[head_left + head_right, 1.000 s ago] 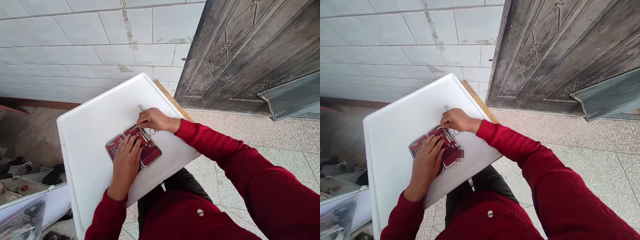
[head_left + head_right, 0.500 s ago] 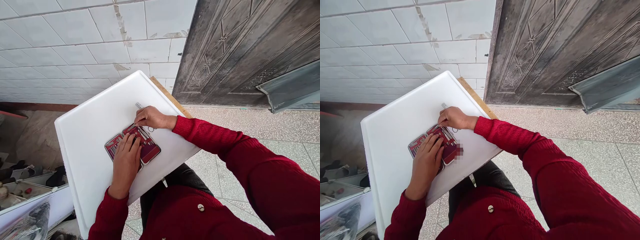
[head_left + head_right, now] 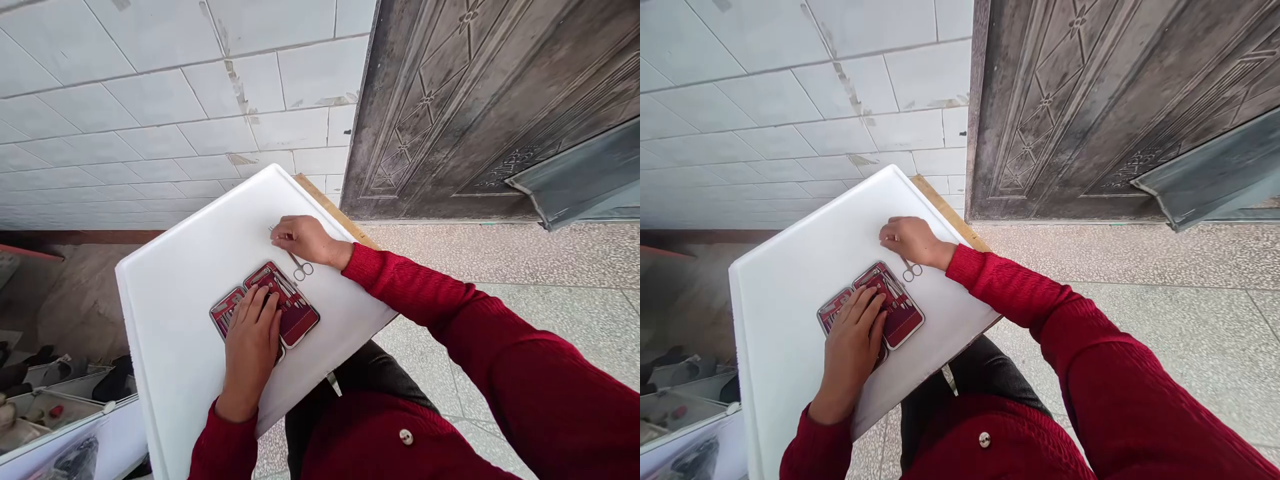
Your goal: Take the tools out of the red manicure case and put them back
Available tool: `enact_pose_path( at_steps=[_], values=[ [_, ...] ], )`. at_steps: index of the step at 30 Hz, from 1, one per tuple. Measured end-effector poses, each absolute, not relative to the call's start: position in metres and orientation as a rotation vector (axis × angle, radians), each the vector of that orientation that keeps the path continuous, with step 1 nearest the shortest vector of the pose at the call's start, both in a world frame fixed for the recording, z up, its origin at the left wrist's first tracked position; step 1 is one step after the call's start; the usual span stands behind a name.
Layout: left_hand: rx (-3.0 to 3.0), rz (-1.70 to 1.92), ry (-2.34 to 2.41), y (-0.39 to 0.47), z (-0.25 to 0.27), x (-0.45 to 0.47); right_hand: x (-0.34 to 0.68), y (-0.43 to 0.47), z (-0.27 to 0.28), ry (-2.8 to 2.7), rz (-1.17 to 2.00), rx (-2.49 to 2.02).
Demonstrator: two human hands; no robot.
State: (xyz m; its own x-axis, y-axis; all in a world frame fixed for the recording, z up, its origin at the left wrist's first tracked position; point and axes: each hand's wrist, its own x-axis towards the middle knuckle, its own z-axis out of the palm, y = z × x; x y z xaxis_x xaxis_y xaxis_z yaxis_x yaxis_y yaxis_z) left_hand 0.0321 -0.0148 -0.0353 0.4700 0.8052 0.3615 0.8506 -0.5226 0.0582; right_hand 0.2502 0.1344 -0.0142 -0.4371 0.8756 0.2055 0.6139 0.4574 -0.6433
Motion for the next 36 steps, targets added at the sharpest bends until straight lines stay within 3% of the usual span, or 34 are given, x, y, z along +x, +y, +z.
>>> enact_pose_path(
  at_steps=[9, 18, 27, 36],
  values=[
    [-2.569, -0.561, -1.462, -0.013, -0.038, 0.028, 0.247, 0.143, -0.006, -2.316, 0.51, -1.732],
    [-2.494, -0.738, -1.538, -0.011, -0.025, 0.023, 0.247, 0.15, 0.007, -2.255, 0.679, -1.741],
    [-2.443, -0.712, -1.78, -0.002, -0.01, -0.023, 0.247, 0.129, 0.017, -2.479, 0.414, -1.814],
    [-2.461, -0.735, -1.872, 0.005, -0.031, -0.025, 0.255, 0.109, 0.024, -2.488, 0.368, -1.879]
  ],
)
